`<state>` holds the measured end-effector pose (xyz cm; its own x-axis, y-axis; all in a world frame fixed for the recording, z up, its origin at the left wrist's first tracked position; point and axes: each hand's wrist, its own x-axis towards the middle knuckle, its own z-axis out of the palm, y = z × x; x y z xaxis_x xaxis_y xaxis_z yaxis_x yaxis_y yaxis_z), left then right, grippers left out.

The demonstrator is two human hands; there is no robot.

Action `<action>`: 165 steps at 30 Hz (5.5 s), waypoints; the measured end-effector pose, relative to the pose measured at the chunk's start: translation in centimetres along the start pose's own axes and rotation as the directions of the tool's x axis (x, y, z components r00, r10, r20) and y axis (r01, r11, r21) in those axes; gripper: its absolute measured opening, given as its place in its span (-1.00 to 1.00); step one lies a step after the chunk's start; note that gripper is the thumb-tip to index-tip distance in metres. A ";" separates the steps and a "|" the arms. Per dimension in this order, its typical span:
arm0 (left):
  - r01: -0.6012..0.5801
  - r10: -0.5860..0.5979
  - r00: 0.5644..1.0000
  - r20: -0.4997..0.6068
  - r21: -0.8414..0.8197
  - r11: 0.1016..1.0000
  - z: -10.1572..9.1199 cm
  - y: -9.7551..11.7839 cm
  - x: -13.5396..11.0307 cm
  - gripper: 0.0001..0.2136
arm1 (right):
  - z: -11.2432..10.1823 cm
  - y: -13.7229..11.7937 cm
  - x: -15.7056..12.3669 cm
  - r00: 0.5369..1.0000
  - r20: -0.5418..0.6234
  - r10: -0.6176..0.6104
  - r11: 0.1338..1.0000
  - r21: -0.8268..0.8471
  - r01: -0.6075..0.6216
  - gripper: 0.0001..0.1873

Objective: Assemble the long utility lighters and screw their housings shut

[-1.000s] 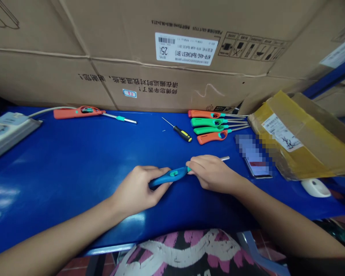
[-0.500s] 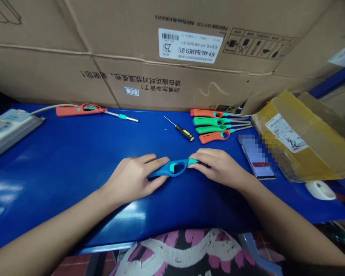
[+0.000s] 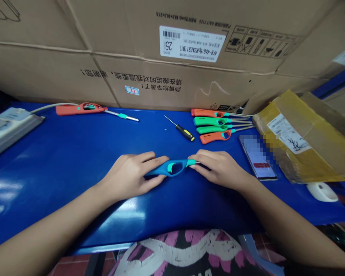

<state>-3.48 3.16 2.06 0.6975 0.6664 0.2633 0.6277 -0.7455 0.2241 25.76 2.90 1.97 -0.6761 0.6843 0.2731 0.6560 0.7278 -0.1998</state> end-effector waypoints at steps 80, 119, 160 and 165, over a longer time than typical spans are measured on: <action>0.017 -0.018 1.000 -0.007 -0.119 0.993 0.7 -4.0 -1.5 -0.69 | 0.0 -0.6 0.4 0.999 0.035 -0.004 0.966 0.260 -0.005 -0.75; -0.085 0.056 0.990 -0.130 -0.236 0.968 1.4 0.2 1.6 -0.75 | -2.6 -0.1 -1.5 0.918 0.385 0.099 0.935 0.280 -0.218 -0.77; -0.127 0.172 0.977 0.126 -0.305 0.944 1.1 0.7 1.1 -0.78 | -0.1 -0.8 -0.6 0.986 0.166 -0.027 0.959 0.284 -0.022 -0.88; -0.108 0.141 0.987 0.081 -0.318 0.942 1.2 0.6 1.1 -0.77 | -0.5 0.1 -0.7 0.997 0.075 0.024 0.978 0.207 -0.039 -0.85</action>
<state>-1.91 3.44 1.39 0.8046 0.5533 0.2156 0.4058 -0.7773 0.4807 26.49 2.51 2.27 -0.6835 0.7028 0.1972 0.5980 0.6941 -0.4008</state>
